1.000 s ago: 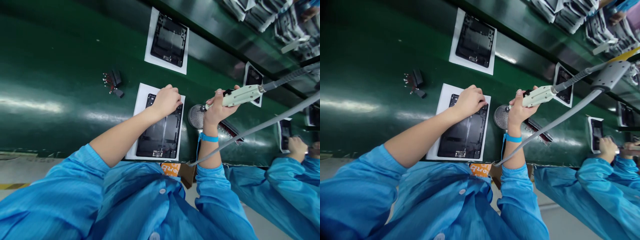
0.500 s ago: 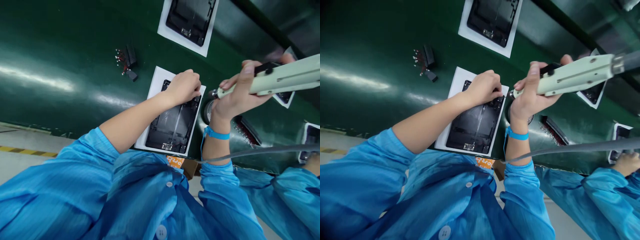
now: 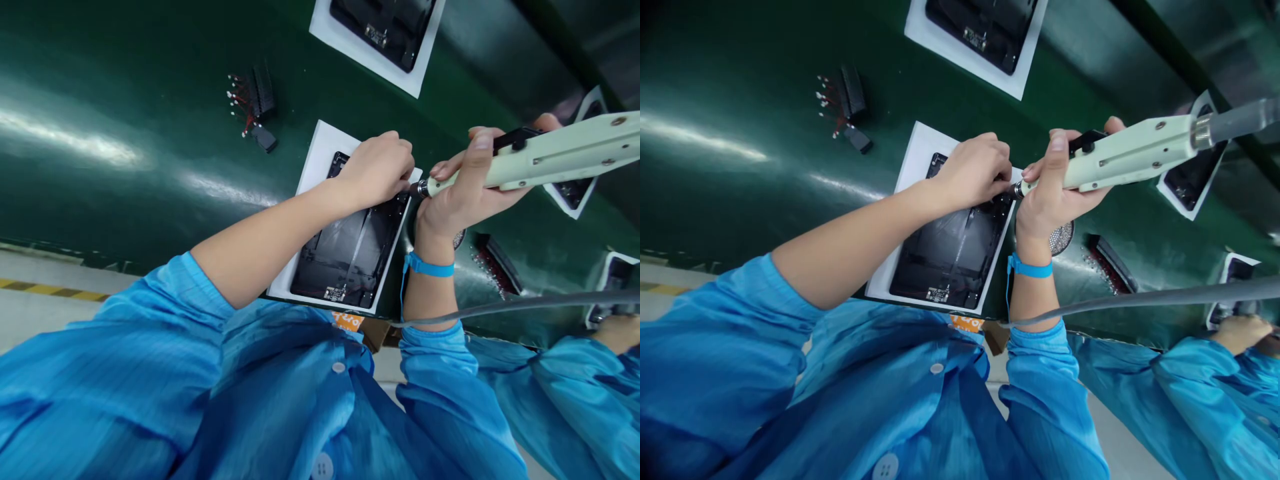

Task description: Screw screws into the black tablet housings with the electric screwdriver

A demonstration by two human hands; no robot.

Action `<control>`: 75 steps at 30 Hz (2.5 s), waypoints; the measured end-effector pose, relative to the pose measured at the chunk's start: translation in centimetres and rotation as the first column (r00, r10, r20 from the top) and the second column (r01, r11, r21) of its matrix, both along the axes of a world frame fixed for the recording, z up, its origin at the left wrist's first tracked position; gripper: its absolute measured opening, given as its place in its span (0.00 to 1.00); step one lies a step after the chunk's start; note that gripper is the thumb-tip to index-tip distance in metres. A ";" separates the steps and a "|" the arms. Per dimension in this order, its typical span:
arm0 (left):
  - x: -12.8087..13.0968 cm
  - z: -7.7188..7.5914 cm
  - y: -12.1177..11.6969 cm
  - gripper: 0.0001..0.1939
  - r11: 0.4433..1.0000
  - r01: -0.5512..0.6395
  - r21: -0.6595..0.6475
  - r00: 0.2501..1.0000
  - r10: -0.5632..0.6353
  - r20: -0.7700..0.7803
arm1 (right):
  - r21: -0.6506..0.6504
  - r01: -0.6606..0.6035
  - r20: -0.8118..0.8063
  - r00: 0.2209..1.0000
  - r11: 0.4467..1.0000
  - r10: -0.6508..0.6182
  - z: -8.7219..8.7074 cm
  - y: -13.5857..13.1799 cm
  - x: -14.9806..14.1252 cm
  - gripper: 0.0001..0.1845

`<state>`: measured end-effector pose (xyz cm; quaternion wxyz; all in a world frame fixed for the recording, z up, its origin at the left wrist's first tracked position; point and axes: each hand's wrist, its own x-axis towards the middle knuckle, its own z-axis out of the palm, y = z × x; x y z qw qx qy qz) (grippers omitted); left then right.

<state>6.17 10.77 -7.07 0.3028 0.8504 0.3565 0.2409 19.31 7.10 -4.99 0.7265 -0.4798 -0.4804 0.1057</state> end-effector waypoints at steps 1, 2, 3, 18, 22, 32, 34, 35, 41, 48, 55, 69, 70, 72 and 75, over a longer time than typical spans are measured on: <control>0.0 0.0 0.0 0.12 1.000 -0.001 -0.005 1.000 0.001 0.001 | -0.023 0.007 -0.002 1.000 1.000 -0.008 0.0 -0.1 -0.1 0.21; 0.0 0.0 0.0 0.12 1.000 -0.003 -0.011 1.000 0.003 0.002 | -0.036 0.017 -0.003 1.000 0.999 -0.017 0.0 -0.2 -0.1 0.21; 0.0 0.1 0.0 0.12 1.000 -0.005 -0.016 1.000 0.005 0.002 | -0.047 0.020 0.000 1.000 0.999 -0.020 0.1 -0.3 -0.2 0.20; -0.9 0.7 0.3 0.08 0.983 0.182 -0.032 0.983 -0.181 0.035 | -0.178 0.123 0.025 0.992 0.976 -0.120 1.6 -0.5 -0.4 0.31; -0.7 0.4 0.4 0.06 0.986 0.166 -0.032 0.985 -0.164 0.044 | -0.208 0.111 0.037 0.994 0.972 -0.105 1.9 -0.7 -0.9 0.28; -0.5 0.3 0.5 0.08 0.987 0.159 -0.009 0.987 -0.159 0.028 | -0.108 0.168 0.061 0.985 0.980 -0.162 1.5 -0.2 -0.5 0.26; -0.5 0.3 0.5 0.07 0.988 0.155 -0.016 0.988 -0.155 0.019 | -0.136 0.172 0.080 0.984 0.976 -0.162 1.3 -0.2 -0.5 0.28; -0.6 0.2 0.5 0.06 0.988 0.153 -0.021 0.988 -0.153 0.020 | -0.145 0.170 0.085 0.984 0.975 -0.159 1.1 -0.3 -0.4 0.30; -0.6 0.0 0.6 0.04 0.989 0.146 -0.027 0.988 -0.145 0.042 | -0.174 0.103 0.075 0.993 0.979 -0.091 1.0 -0.5 -0.3 0.30; -0.8 0.4 0.5 0.06 0.989 0.148 -0.012 0.989 -0.148 0.027 | -0.087 0.089 -0.008 0.996 0.992 -0.090 2.1 -0.8 -1.6 0.24; -1.3 0.9 1.1 0.21 0.979 0.202 -0.015 0.979 -0.202 -0.009 | -0.169 0.215 0.107 0.974 0.962 -0.199 1.2 -1.0 -1.0 0.27; -1.5 1.2 1.4 0.26 0.968 0.250 -0.004 0.968 -0.250 -0.020 | -0.197 0.211 0.129 0.974 0.957 -0.189 0.6 -1.3 -1.2 0.25; -1.5 1.2 1.4 0.26 0.968 0.251 0.000 0.968 -0.251 -0.014 | -0.198 0.216 0.132 0.972 0.956 -0.192 0.5 -1.2 -1.2 0.25; -1.6 1.2 1.3 0.25 0.968 0.252 0.004 0.968 -0.252 -0.001 | -0.189 0.198 0.119 0.977 0.962 -0.178 0.5 -1.2 -1.1 0.24; -1.5 1.0 1.1 0.24 0.973 0.229 0.009 0.973 -0.229 0.024 | -0.168 0.153 0.083 0.987 0.974 -0.141 0.5 -1.2 -1.0 0.23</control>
